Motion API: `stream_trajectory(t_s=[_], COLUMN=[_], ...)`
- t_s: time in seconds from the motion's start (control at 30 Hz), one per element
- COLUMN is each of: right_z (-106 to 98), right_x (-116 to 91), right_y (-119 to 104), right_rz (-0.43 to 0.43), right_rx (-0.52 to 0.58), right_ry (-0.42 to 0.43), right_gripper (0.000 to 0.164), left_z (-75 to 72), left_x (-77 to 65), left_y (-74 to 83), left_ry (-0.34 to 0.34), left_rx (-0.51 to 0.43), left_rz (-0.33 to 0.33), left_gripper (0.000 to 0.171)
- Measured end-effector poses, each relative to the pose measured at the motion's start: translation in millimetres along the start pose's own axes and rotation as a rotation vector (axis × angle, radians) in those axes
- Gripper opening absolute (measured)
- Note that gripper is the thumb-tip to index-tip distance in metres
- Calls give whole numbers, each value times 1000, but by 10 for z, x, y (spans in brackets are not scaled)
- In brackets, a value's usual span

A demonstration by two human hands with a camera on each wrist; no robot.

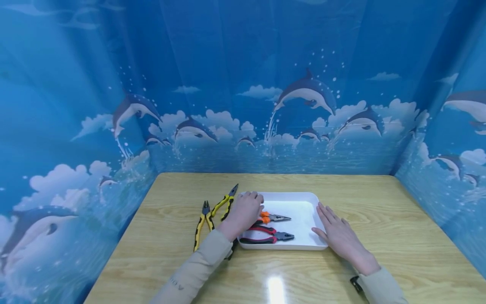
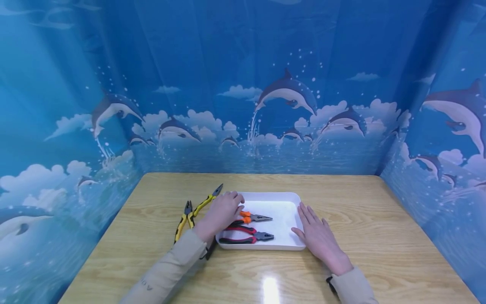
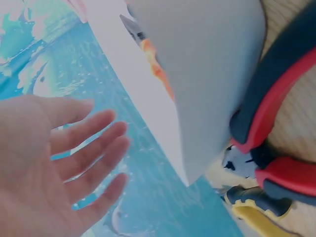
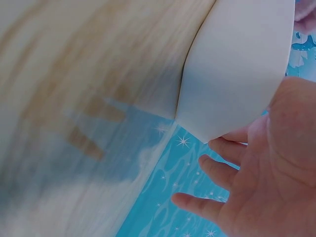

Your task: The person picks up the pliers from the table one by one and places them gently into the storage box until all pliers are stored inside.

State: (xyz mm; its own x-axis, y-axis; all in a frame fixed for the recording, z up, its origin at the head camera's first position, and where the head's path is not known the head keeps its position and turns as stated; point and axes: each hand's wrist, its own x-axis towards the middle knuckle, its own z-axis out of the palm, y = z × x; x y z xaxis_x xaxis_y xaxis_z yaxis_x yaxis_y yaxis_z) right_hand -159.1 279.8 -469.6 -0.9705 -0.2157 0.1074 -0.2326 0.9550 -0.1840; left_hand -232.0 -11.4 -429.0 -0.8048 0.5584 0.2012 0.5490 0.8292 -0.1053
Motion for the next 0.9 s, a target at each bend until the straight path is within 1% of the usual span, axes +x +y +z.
stream_trajectory(t_s=[0.03,0.17,0.23,0.43,0.53,0.7,0.77,0.9], right_z=[1,7,10,12,11,18,21,11], right_x=[0,1,2,5,4,-2,-2,3], right_y=[-1,-1,0,3,7,10,9,8], right_rz=[2,8,7,4,3,3,2,-1], right_rx=[-1,-3,-5,-5,-5,-5,-5,-4], right_ry=[-2,-10,-11,-11,-8,-4,-7,-8], right_gripper=[71,71,71,71,71,71,71,71], left_z=[-21,-90,-112,-111,-109,-92,-76,-41], left_x=[-2,-31,-57,-163,-228,-344,-384,-450], left_y=[6,20,18,-30,-59,-139,-193,-326], left_ry=[28,89,102,125,157,227,237,220], left_rx=[3,2,-6,-40,-49,-48,-57,-72], left_rz=[-14,-70,-93,-149,-168,-207,-241,-333], left_gripper=[23,23,24,25,23,21,20,19])
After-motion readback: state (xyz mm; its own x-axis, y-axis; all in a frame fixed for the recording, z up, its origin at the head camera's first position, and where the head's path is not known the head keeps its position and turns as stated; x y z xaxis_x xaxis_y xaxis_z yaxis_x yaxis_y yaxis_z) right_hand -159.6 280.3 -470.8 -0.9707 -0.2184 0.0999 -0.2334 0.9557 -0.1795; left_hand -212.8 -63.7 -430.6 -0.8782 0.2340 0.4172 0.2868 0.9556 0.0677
